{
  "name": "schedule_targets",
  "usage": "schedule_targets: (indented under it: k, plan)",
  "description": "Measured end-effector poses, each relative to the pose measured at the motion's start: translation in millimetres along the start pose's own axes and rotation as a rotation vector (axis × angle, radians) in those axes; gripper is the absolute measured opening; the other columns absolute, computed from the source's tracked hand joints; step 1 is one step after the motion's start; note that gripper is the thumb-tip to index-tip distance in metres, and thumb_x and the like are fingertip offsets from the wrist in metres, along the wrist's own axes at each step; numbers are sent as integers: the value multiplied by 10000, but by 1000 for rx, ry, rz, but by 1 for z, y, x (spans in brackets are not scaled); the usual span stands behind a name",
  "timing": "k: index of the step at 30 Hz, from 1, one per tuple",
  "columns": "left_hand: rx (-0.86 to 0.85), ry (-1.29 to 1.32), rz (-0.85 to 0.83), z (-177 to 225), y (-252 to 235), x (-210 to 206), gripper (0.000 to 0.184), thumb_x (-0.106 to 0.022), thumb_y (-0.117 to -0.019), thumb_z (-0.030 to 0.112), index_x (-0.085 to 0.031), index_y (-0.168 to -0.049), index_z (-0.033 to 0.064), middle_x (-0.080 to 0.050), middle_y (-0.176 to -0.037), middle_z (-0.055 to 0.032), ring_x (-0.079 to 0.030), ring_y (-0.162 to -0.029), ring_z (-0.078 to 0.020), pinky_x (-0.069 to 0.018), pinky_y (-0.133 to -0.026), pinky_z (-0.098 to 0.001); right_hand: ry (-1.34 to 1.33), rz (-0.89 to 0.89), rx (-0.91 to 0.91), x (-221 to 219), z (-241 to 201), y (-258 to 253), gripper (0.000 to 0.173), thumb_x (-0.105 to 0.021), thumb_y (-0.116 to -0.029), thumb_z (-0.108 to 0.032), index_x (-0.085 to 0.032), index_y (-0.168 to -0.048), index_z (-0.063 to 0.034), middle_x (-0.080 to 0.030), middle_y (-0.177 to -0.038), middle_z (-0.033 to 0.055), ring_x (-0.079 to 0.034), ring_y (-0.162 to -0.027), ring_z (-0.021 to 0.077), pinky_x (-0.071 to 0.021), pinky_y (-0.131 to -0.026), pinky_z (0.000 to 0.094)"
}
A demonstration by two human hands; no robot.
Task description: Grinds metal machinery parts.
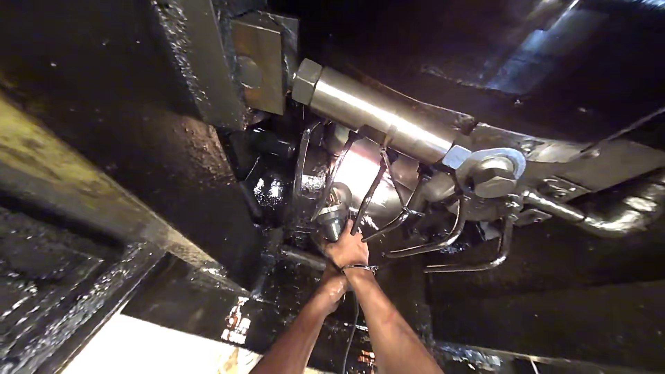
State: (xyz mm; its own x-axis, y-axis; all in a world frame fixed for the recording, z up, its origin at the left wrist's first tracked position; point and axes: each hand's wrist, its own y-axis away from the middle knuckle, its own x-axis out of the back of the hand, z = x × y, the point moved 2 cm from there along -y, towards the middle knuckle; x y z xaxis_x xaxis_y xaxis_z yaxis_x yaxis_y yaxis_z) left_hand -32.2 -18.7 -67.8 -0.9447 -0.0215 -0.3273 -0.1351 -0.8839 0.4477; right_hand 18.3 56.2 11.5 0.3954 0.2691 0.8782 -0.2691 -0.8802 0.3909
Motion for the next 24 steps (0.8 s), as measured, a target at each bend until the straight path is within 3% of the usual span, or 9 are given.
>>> schedule_targets:
  k: [6,14,24]
  plan:
    - [24,-3,16,-6,-2,-1,790,-797,-840,107,-356,-1491,29,-601,-1327,-142,-631,-1169,-170,-566,-962,-359,9,-31,-1,1,2,0,1091,-744,-815,-644,-255,-1648,-138,-558,-1438,249,-611,-1254,402,-526,-1006,570]
    - [20,-4,30,-11,-3,-3,783,-807,-825,112,-373,-1472,32,-611,-1300,-136,-636,-1151,-164,-572,-945,-351,20,-13,20,-1,5,-1,1049,-749,-793,-645,-333,-1603,-125,-651,-1313,225,-657,-1192,390,-552,-962,582]
    - [-14,-21,20,-12,-6,-3,749,-810,-813,109,-412,-1441,19,-630,-1275,-134,-646,-1140,-165,-575,-950,-354,-24,-6,29,-3,8,-4,1044,-782,-782,-613,-347,-1591,-117,-630,-1342,229,-633,-1222,396,-533,-990,583]
